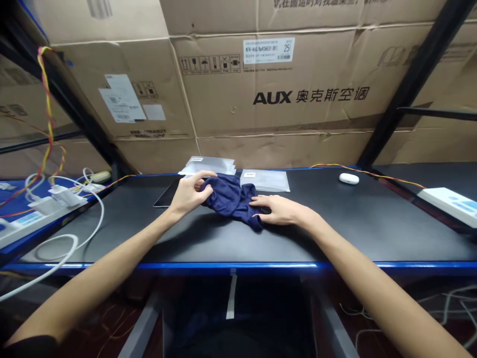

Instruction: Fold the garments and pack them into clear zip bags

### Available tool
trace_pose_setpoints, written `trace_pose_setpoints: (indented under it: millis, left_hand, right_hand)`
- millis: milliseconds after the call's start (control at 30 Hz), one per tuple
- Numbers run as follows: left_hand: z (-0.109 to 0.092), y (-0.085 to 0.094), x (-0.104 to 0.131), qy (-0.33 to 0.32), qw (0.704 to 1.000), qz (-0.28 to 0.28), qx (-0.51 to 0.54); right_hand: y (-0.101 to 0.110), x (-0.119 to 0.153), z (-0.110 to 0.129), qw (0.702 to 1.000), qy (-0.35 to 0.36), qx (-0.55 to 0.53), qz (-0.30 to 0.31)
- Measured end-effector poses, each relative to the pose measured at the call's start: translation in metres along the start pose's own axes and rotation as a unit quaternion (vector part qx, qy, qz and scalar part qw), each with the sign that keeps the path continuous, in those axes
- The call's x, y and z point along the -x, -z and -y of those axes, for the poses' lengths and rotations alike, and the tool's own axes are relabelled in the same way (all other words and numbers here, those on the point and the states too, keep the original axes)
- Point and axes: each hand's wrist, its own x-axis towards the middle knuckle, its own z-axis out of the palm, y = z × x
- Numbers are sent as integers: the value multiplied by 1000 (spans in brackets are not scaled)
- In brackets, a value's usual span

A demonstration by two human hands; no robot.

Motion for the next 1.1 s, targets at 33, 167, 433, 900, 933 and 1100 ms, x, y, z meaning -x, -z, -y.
trace_pose_setpoints:
  millis: [33,167,433,900,933,1100]
  left_hand:
    - [1,2,0,-20,999,15,-44]
    - [1,0,4,-27,968,175,-177]
    - [-11,-7,13,-71,944,139,-291]
    - [-9,-34,14,-131,972,160,-112]
    - [-8,-30,11,-120,979,137,-90]
    - [-4,3,-1,-53,981,34,-182]
  right_hand:
    - [4,2,-3,1000,-10,-7,5]
    - [17,10,-11,998,-52,-26,17]
    - [21,10,-10,998,-53,-34,-19]
    - [-6,-3,3,1000,-18,4,-7]
    - [-3,-2,1,1000,-24,7,0]
    - [12,7,-9,999,-42,6,20]
